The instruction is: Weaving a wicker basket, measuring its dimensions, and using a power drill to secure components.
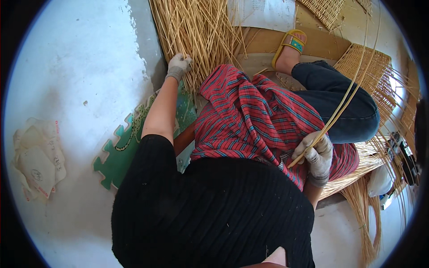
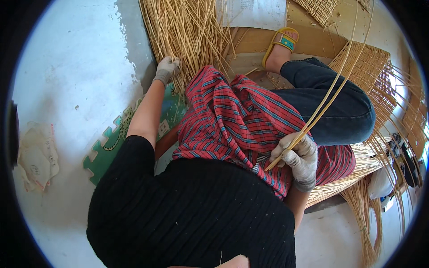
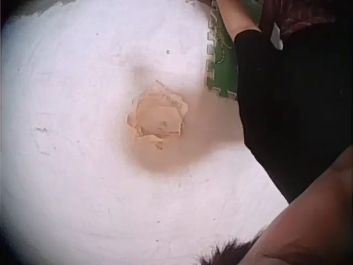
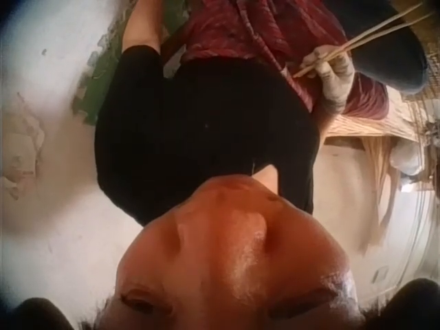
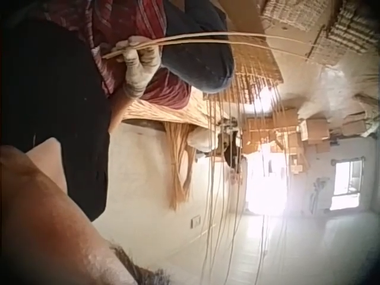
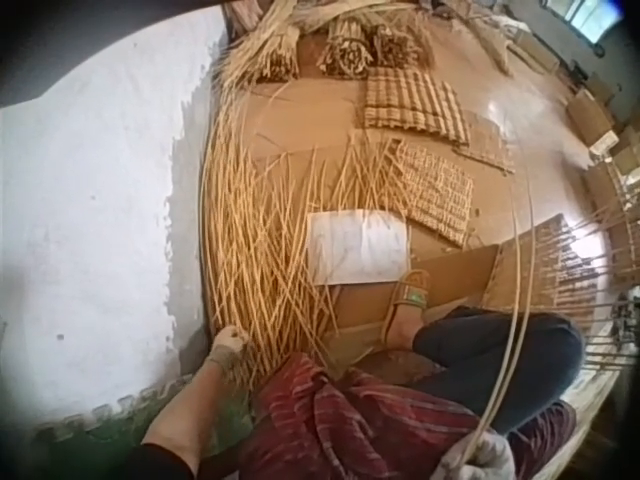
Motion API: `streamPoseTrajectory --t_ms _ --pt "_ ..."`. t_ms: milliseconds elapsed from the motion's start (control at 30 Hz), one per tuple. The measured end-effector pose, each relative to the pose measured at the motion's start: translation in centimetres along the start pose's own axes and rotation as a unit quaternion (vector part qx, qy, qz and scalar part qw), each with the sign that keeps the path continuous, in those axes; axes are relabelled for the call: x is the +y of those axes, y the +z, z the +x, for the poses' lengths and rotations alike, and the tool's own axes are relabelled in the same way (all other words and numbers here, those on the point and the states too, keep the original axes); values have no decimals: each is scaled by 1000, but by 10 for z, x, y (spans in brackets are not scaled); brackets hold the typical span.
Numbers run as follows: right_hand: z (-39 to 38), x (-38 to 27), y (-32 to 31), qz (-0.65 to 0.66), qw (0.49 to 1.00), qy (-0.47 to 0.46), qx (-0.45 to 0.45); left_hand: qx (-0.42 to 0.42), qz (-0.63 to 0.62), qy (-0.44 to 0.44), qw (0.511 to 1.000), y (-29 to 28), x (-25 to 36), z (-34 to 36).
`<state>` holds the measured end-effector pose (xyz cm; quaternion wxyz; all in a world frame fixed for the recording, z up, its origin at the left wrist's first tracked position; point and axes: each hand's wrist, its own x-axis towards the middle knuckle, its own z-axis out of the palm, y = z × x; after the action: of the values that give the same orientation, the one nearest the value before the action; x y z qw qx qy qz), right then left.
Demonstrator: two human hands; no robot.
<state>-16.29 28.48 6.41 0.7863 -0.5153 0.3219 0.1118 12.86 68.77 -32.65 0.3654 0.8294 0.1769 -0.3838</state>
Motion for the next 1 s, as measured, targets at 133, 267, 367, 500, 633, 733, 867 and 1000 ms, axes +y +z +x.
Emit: streamPoseTrajectory --t_ms 133,267,367,500,633,733,867,1000 --pt "0 1 0 -1 1000 -5 3 -68 -29 8 997 9 12 -18" --pt "0 2 0 -6 1000 -10 2 -108 22 3 994 44 11 -34" --pt "1 2 0 -7 1000 -12 0 -85 186 85 975 63 14 -52" --pt "1 1 -1 -4 1000 -11 -1 -143 205 90 964 66 42 -75" --pt "1 1 -1 -22 1000 -19 -3 -159 202 109 960 62 85 -86" --pt "2 1 -1 -26 999 -27 -5 -95 241 95 961 59 118 -96" --pt "4 0 4 -18 999 -42 -3 32 284 37 958 55 131 -87" --pt "2 -7 18 0 998 -30 55 -106 375 126 912 48 130 -50"
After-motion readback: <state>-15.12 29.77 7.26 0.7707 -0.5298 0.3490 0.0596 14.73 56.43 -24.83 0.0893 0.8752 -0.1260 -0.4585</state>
